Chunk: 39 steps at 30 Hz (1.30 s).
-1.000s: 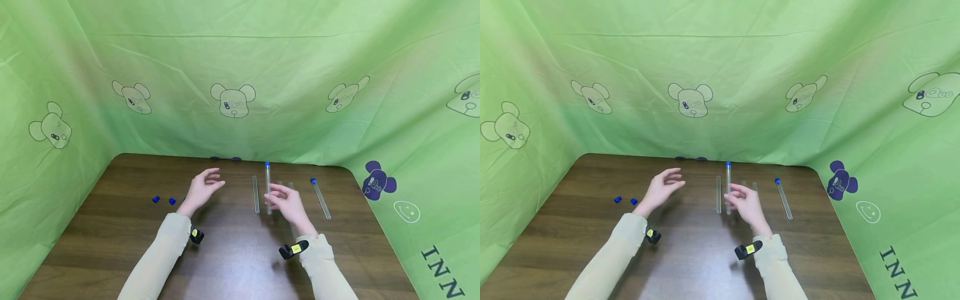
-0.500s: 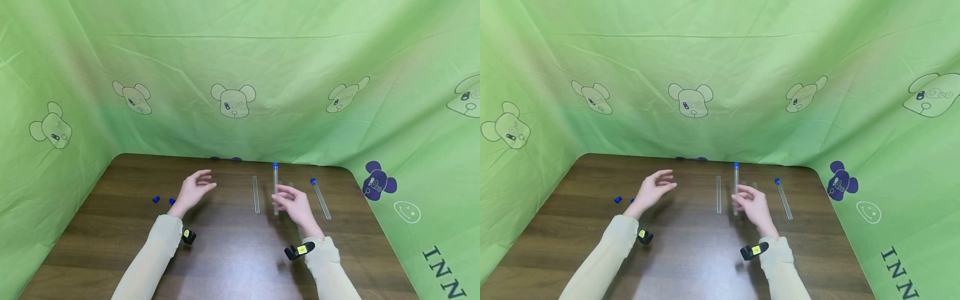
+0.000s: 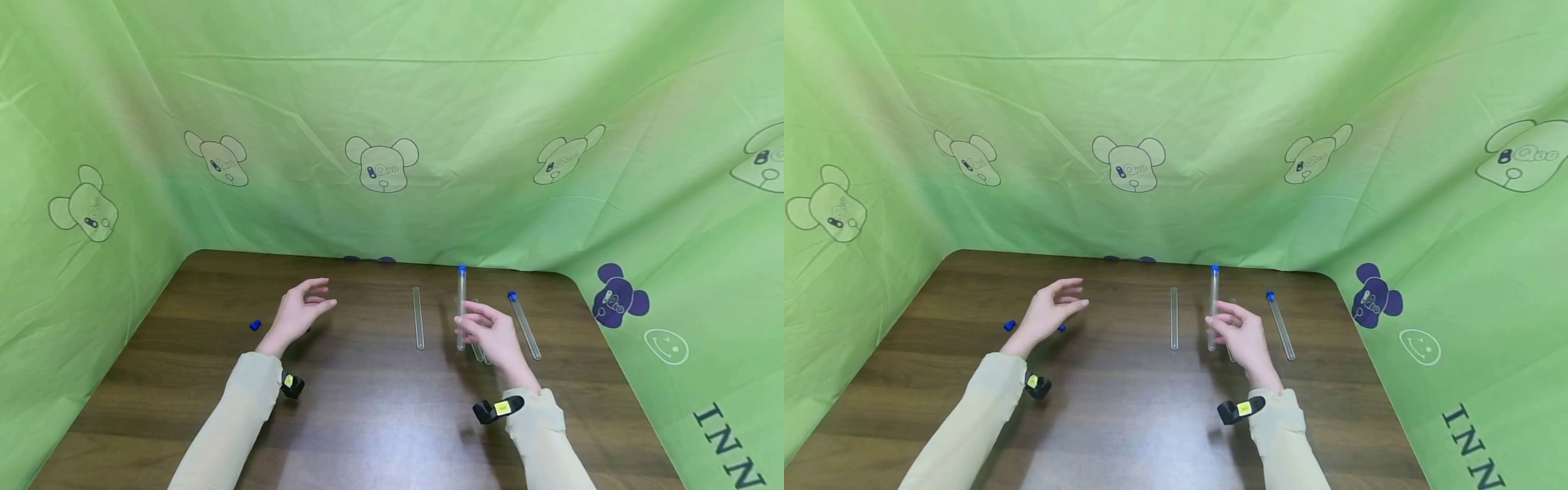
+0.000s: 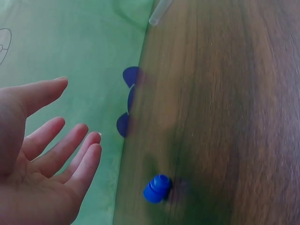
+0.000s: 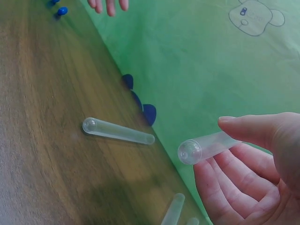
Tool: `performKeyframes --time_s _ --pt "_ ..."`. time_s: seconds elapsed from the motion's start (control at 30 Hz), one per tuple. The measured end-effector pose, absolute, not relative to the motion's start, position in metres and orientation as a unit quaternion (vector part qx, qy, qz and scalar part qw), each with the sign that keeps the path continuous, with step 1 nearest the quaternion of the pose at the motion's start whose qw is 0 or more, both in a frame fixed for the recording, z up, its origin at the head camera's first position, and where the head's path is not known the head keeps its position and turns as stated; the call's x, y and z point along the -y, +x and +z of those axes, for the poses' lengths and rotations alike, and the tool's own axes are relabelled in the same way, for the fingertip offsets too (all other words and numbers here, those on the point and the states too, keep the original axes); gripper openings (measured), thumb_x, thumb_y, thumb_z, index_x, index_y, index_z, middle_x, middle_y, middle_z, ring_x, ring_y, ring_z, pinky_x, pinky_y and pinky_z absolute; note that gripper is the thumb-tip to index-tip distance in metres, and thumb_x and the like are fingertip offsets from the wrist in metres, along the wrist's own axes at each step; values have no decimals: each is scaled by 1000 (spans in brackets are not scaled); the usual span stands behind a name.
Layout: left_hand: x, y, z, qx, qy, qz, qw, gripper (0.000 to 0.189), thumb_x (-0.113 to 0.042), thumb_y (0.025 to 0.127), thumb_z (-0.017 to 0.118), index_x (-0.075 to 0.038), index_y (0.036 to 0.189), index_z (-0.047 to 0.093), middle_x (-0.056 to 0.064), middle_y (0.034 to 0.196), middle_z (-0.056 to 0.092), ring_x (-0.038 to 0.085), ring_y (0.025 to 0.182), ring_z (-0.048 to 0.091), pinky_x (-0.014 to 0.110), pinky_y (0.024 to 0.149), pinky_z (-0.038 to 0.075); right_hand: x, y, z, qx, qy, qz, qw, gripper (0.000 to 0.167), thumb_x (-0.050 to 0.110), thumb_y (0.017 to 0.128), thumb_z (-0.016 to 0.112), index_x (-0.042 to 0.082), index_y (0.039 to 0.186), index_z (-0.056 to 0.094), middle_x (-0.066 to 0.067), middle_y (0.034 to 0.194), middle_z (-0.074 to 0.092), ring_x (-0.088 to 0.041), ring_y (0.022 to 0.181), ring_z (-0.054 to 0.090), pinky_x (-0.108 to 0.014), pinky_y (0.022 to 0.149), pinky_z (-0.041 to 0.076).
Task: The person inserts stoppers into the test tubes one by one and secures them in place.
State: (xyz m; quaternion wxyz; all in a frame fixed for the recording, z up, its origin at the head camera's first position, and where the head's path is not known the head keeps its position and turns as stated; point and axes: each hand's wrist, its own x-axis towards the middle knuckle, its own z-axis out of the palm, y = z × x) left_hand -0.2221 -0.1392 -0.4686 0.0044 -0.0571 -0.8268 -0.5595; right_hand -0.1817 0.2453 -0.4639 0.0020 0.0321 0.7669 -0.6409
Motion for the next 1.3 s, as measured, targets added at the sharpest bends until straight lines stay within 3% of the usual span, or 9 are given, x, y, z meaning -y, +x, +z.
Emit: performKeyframes --time_s 0.33,0.57,0.8,1.3 --pt "153 -220 -475 851 -49 -523 -14 54 -14 92 78 -4 141 58 17 135 62 34 116 64 48 94 53 -257 -182 -463 -769 34 -638 -8 49 4 96 71 -10 139 53 -22 107 73 -14 79 74 -29 69 60" --pt "160 -216 -480 873 -63 -483 -22 53 -13 90 80 -3 138 61 18 133 63 35 114 64 48 93 53 -269 -182 -461 -782 48 -621 -8 49 8 96 72 -8 139 55 -11 101 75 -11 79 71 -29 71 60" --pt "168 -216 -482 885 -70 -458 -32 53 -13 88 80 -4 137 62 17 134 63 35 114 63 49 94 52 -280 -183 -461 -786 51 -616 -22 50 7 95 73 -11 138 54 -9 97 75 -10 78 71 -29 71 60" --pt "175 -213 -484 919 -91 -380 -60 37 1 87 76 -5 124 71 11 121 70 30 108 65 47 92 53 -303 -186 -465 -791 60 -608 -33 51 7 96 72 -13 138 52 0 92 75 -12 77 71 -25 68 59"
